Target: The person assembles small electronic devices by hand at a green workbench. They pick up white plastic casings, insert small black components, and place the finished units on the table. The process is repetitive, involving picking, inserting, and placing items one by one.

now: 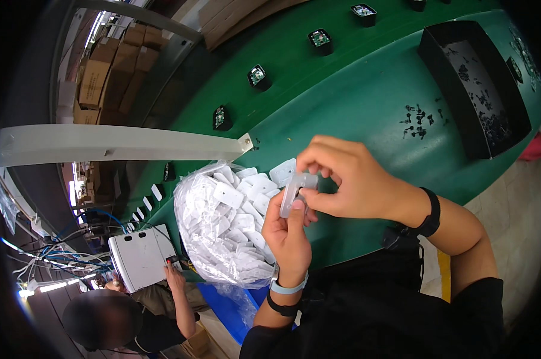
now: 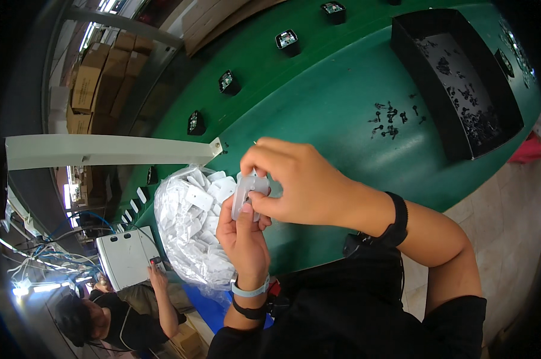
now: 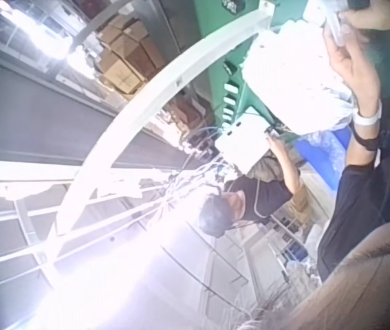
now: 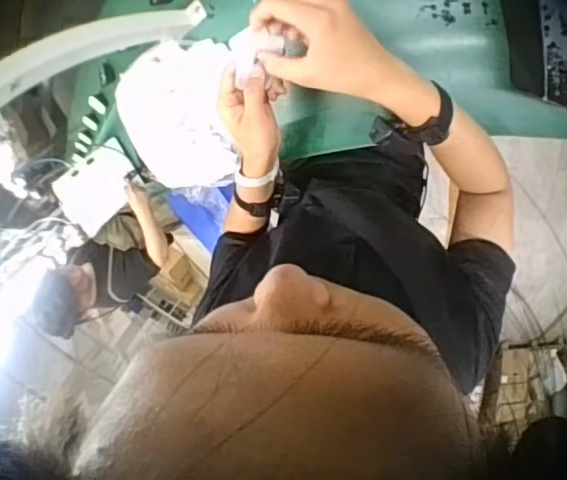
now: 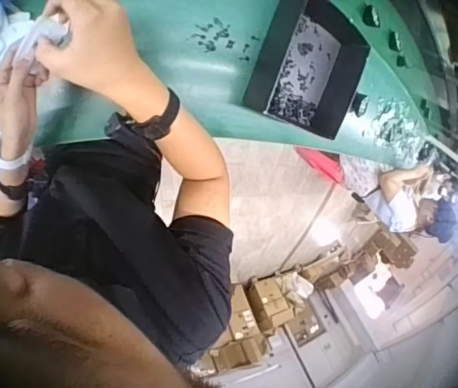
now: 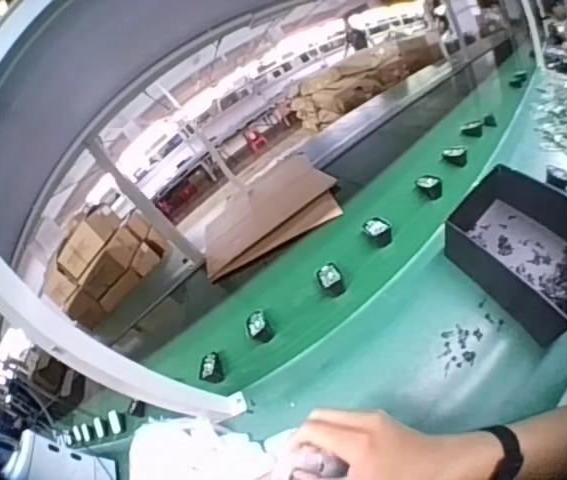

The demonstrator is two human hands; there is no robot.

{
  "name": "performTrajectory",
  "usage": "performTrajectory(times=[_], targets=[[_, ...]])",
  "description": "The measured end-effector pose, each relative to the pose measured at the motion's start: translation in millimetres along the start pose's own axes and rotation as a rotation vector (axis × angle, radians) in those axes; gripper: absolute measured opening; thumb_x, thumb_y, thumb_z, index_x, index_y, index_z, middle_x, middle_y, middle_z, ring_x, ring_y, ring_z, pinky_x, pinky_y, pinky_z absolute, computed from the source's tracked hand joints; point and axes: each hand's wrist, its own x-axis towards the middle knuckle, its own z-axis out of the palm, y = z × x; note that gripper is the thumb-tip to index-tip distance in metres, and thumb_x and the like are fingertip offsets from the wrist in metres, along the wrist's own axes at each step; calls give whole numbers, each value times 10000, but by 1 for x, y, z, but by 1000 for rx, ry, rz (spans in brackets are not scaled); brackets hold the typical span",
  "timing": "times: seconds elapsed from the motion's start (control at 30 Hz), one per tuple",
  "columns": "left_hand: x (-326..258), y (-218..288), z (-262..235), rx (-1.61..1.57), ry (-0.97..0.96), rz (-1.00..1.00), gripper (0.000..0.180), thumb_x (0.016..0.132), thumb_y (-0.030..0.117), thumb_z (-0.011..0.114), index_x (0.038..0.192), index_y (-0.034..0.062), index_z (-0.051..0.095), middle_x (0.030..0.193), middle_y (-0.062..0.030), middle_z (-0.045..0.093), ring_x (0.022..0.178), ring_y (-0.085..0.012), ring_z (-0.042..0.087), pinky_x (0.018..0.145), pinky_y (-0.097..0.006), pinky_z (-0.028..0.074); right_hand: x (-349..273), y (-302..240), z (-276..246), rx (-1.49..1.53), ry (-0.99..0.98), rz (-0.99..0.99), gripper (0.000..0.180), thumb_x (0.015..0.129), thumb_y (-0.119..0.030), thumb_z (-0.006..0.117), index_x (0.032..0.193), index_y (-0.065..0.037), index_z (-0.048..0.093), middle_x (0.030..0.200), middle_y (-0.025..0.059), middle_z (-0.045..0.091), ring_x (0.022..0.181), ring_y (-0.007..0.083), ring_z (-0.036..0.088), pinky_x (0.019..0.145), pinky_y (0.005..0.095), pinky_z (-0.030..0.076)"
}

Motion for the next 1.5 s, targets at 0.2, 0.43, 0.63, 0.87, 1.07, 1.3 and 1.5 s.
performTrajectory(times=[0.2,0.43,0.63,0.87,1.07,1.3,1.5], targets=[[7,15,-5,-378,-107,-176,278,987,102,502,1202,-62,563,1007,-108,645,852,-171,620,769,-306,508,4,2,-4,420,-309,172,493,787,-91,795,1241,-46,610,1111,60,629,904,130,609,728,276,502],[0,14,-27,-500,-235,-388,356,997,207,551,1254,-39,564,1135,-128,663,1031,-201,642,876,-341,504,1,13,10,817,-477,322,628,768,-20,824,1322,20,529,1261,98,622,1200,172,575,1055,344,440],[37,69,-117,67,-788,-398,343,1019,273,543,1175,-17,637,1116,-85,705,917,-165,669,782,-303,513,-3,17,5,923,-299,423,693,744,-114,864,1325,32,517,1222,170,659,1112,242,656,946,375,538],[236,50,-357,1290,389,176,456,828,325,758,1064,-52,658,869,-160,723,806,-267,692,736,-355,530,10,16,-3,951,-64,403,853,798,-435,816,1406,20,428,1136,170,681,1012,276,700,885,405,570],[313,-26,-437,1368,3,-205,609,706,344,822,1154,-40,674,992,-241,718,950,-337,696,882,-414,512,13,28,-12,909,29,406,839,819,-434,799,1420,9,417,1141,164,675,1012,282,698,887,404,563],[246,37,-386,674,253,123,487,853,70,726,1289,-71,562,961,-73,692,839,-137,647,759,-248,501,13,26,-9,982,-34,415,798,836,-408,789,1417,0,424,1161,161,662,1061,273,677,933,405,543],[123,91,-268,131,94,272,529,848,-40,695,1337,-46,494,1160,-82,615,1023,-152,613,903,-246,482,8,20,-5,1104,-119,410,722,855,-320,785,1404,8,451,1182,152,656,1079,263,667,961,400,535]])
